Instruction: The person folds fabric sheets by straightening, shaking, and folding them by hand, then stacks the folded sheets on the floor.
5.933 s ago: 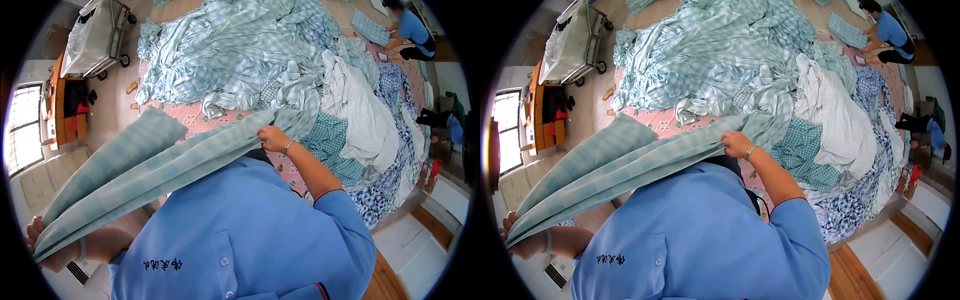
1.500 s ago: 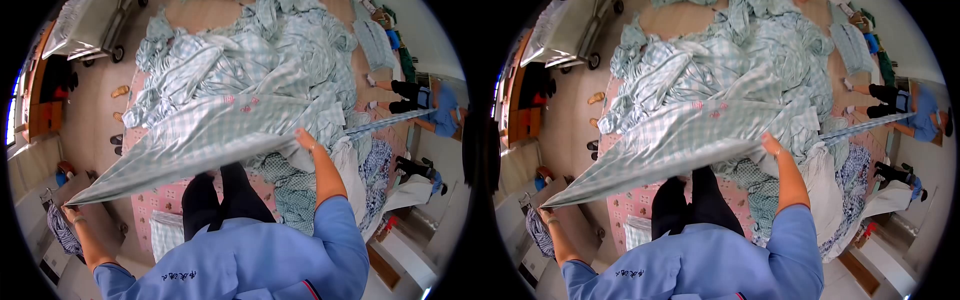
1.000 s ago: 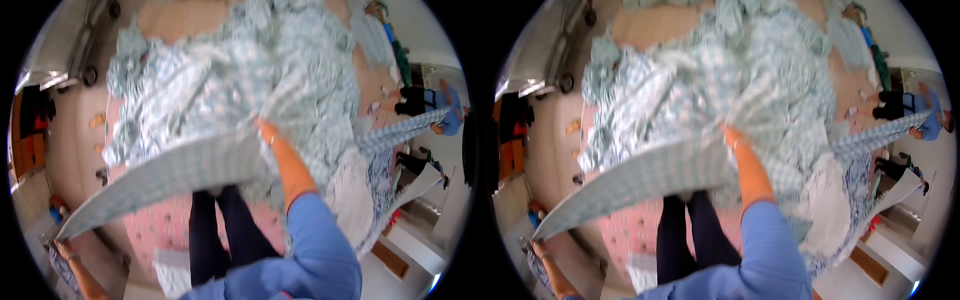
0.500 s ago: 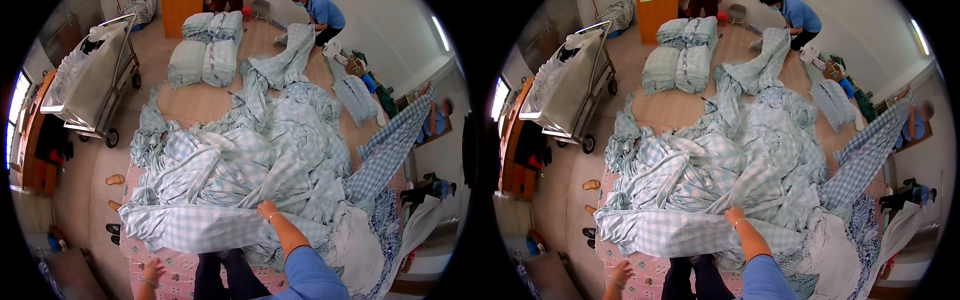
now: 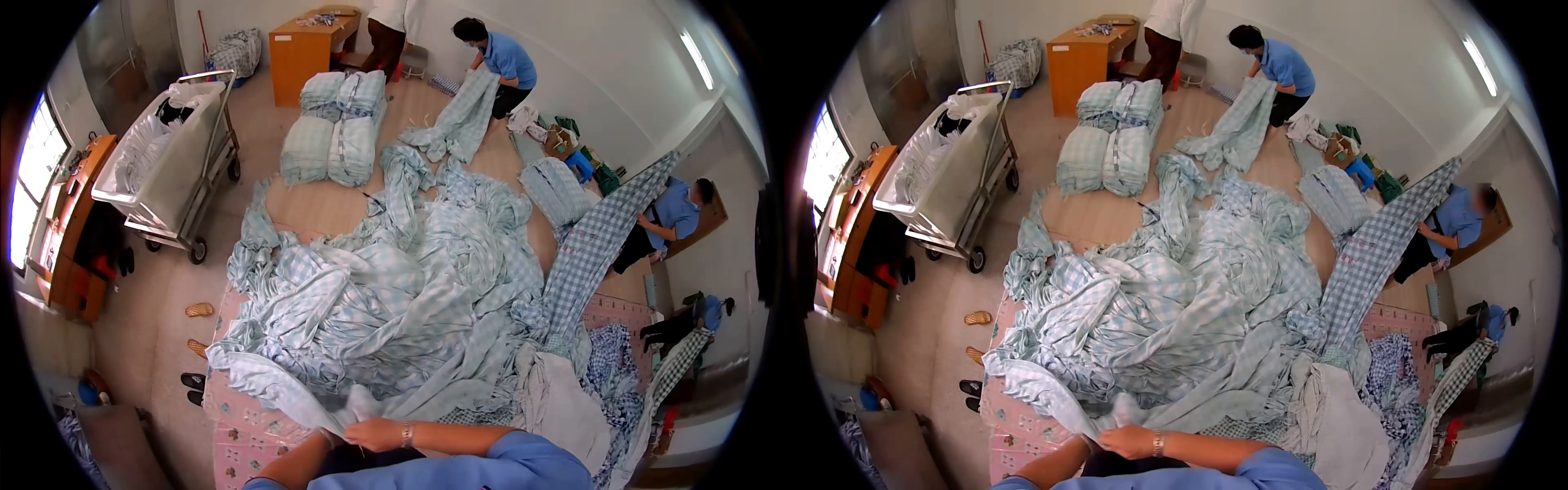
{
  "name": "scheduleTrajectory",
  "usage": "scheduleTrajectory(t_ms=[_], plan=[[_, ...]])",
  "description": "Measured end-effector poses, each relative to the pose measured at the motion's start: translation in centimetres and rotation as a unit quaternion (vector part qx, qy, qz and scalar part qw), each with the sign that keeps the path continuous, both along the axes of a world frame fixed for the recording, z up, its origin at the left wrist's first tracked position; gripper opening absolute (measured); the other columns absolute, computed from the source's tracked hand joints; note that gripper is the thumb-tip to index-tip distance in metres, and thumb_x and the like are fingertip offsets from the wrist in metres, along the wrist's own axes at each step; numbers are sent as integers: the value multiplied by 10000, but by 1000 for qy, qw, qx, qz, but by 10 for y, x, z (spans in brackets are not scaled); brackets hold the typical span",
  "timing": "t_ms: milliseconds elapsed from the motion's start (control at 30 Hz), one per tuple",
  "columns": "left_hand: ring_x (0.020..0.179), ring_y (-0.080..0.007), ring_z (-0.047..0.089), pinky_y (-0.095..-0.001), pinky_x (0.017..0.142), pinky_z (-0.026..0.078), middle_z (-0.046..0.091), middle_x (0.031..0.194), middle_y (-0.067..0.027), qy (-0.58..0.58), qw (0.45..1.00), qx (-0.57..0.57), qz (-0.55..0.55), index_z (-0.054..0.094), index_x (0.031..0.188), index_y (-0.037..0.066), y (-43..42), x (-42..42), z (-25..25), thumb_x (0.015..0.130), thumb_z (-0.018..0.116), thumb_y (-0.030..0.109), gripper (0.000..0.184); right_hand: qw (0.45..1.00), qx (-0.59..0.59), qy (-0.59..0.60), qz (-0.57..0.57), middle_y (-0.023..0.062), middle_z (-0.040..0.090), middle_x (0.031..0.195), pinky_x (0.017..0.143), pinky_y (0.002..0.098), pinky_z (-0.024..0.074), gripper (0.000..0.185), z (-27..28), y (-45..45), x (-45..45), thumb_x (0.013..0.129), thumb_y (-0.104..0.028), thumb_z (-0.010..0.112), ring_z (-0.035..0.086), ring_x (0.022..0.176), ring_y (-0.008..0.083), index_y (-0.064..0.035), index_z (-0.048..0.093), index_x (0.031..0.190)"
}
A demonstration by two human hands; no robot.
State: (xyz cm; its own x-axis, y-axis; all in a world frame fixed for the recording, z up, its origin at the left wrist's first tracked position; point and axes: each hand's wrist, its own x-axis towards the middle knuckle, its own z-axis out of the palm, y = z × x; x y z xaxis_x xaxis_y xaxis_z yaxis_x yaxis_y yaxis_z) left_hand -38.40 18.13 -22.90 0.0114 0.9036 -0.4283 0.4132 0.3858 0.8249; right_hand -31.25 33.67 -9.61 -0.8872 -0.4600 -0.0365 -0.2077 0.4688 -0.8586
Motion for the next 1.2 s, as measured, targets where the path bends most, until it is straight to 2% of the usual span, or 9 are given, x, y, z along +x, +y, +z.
scheduleTrajectory(t_ms=[100,233,333,467,600,767,800,833,1200], plan=[[1027,-197,466,-302,871,384,470,1144,-84,37,932,111,343,428,1144,46,58,-70,153,852,416,263,364,992,-2,125,-36,110,469,749,548,355,425,99,56,-3,-33,778,-127,451,517,655,281,-52,471,839],[1016,-176,466,-281,855,387,468,1137,-65,188,828,284,446,420,1145,39,38,-92,311,849,400,275,379,949,0,316,-12,105,501,789,531,335,447,135,164,-10,-58,736,-116,480,531,661,250,-38,487,846],[1018,-180,467,-286,860,384,472,1136,-68,156,812,278,488,424,1144,37,0,-68,336,851,395,282,383,871,-69,484,31,121,520,831,526,307,455,163,219,-57,-46,742,-105,479,538,679,243,7,483,860],[1021,-185,469,-292,865,381,477,1136,-71,50,806,181,562,429,1143,34,-43,-38,297,852,389,291,390,872,-190,398,213,136,525,925,528,309,450,111,244,-106,-13,757,-83,464,534,660,223,14,491,804],[1024,-190,470,-299,871,378,481,1135,-75,-66,759,135,633,434,1142,32,-80,-13,260,854,383,301,397,824,-106,556,-19,76,521,927,760,365,391,127,255,-55,-14,742,-67,501,490,858,241,-28,528,860],[1028,-196,471,-307,879,375,487,1134,-79,-172,683,138,696,440,1140,28,-135,23,230,856,376,312,407,878,-3,362,-313,119,504,1065,876,348,345,471,208,40,10,746,-341,593,469,994,269,-19,479,1069],[1029,-198,472,-309,880,374,489,1134,-80,-188,667,140,707,442,1140,28,-149,31,224,857,374,315,409,967,-106,85,-217,119,464,1129,898,348,328,546,203,41,25,750,-374,591,433,1043,260,-12,435,1128],[1029,-199,472,-311,882,373,490,1134,-81,-204,650,145,717,443,1139,27,-163,41,218,857,372,317,411,954,-196,-202,-99,118,424,1193,919,349,311,623,200,35,38,754,-407,589,398,1091,250,-6,391,1187],[1037,-213,475,-329,898,365,503,1132,-90,-324,429,243,808,457,1136,19,-353,172,179,862,356,343,436,845,-452,-280,-66,72,538,1064,844,286,395,432,242,-126,128,745,-133,610,504,967,153,0,467,1131]])
